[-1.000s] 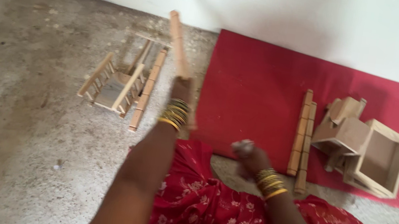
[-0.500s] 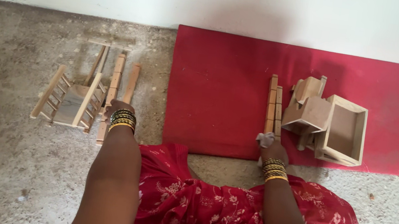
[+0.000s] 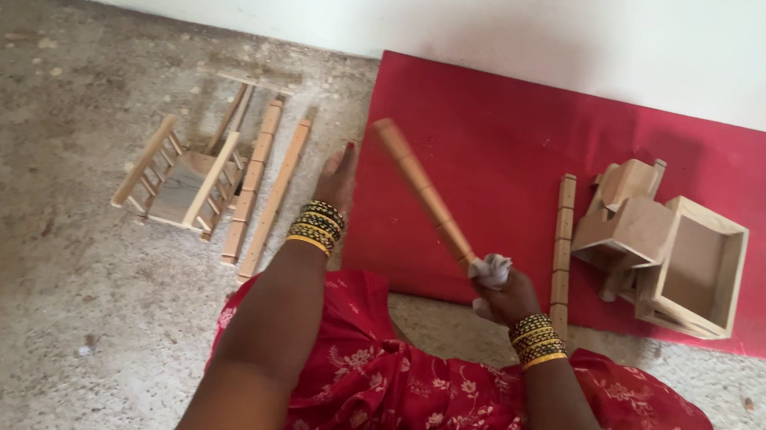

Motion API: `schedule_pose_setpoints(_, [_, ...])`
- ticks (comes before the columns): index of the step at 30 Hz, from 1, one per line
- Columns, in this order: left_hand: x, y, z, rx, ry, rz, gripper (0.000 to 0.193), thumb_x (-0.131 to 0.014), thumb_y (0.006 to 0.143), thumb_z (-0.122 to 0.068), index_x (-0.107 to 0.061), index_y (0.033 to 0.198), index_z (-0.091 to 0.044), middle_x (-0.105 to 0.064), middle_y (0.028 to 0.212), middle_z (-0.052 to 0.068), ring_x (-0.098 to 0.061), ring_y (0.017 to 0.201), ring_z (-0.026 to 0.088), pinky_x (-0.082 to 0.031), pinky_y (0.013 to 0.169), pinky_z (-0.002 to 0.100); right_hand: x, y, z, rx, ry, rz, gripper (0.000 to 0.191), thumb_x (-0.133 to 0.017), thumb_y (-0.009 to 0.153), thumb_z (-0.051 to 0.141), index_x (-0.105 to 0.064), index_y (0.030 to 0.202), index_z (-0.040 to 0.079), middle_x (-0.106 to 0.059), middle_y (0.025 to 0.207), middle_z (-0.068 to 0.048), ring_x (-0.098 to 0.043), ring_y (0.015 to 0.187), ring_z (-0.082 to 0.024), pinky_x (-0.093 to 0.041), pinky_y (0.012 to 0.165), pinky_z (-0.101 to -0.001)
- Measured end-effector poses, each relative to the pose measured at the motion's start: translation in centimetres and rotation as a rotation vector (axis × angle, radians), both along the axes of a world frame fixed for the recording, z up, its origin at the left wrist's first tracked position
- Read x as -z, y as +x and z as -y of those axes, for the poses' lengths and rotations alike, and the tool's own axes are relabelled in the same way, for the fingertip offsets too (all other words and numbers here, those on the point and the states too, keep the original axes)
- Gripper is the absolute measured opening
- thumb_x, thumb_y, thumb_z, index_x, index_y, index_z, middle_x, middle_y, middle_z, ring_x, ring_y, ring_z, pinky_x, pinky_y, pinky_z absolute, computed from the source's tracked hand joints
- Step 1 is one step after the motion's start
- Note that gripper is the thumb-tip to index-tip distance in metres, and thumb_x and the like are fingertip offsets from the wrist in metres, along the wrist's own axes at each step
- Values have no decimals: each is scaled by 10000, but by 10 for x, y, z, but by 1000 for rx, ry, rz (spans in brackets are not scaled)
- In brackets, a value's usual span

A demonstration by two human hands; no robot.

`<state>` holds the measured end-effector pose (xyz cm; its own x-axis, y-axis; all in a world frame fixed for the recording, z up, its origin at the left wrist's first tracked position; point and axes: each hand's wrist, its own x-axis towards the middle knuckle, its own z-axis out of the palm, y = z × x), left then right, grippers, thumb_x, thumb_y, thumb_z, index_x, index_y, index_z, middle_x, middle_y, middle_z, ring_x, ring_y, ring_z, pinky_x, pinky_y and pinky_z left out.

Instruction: The person sits on the floor and wipes small wooden toy furniture pieces, including a miniature chair, open boxes, and wooden sticks, one at a time with a cloth, turning each piece to wipe its sides and setting it back on the red mat.

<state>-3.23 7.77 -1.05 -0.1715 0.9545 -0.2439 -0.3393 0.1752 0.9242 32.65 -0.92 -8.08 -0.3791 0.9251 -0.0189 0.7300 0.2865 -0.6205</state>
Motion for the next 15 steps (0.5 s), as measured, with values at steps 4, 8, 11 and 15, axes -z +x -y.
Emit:
schedule_pose_setpoints(4, [-23,2,9,-206,-140,434,600,-669,817,-609,-539,1182,-150,-616,830,22,-640,773,183,-566,740,403,-1,-14,-5,57,-223,64,235,-801,836,261,-714,1052,228,-736,992,-50,-734,851,-197,-654,783,-344])
schedule_pose_setpoints(8, [-25,4,9,-245,36,540,478,-707,892,-540,-586,979,-85,-553,726,11,-593,671,187,-566,685,400,-4,-4,-11,213,76,473,311,-781,851,256,-659,1130,197,-686,1028,-80,-714,816,-222,-653,714,-348])
schedule_pose_setpoints(11, [-15,15,10,-283,120,572,397,-723,956,-444,-550,884,-94,-543,725,22,-580,665,184,-557,678,388,-7,-5,-12,556,63,20,322,-762,844,278,-644,1123,169,-678,1008,-87,-703,807,-225,-641,690,-354])
schedule_pose_setpoints(15, [-5,43,15,-302,265,486,280,-674,948,-341,-568,844,-104,-589,717,47,-609,655,192,-578,665,405,-14,-46,-13,566,0,-430,348,-736,836,308,-623,1114,133,-668,981,-97,-689,795,-229,-625,658,-362])
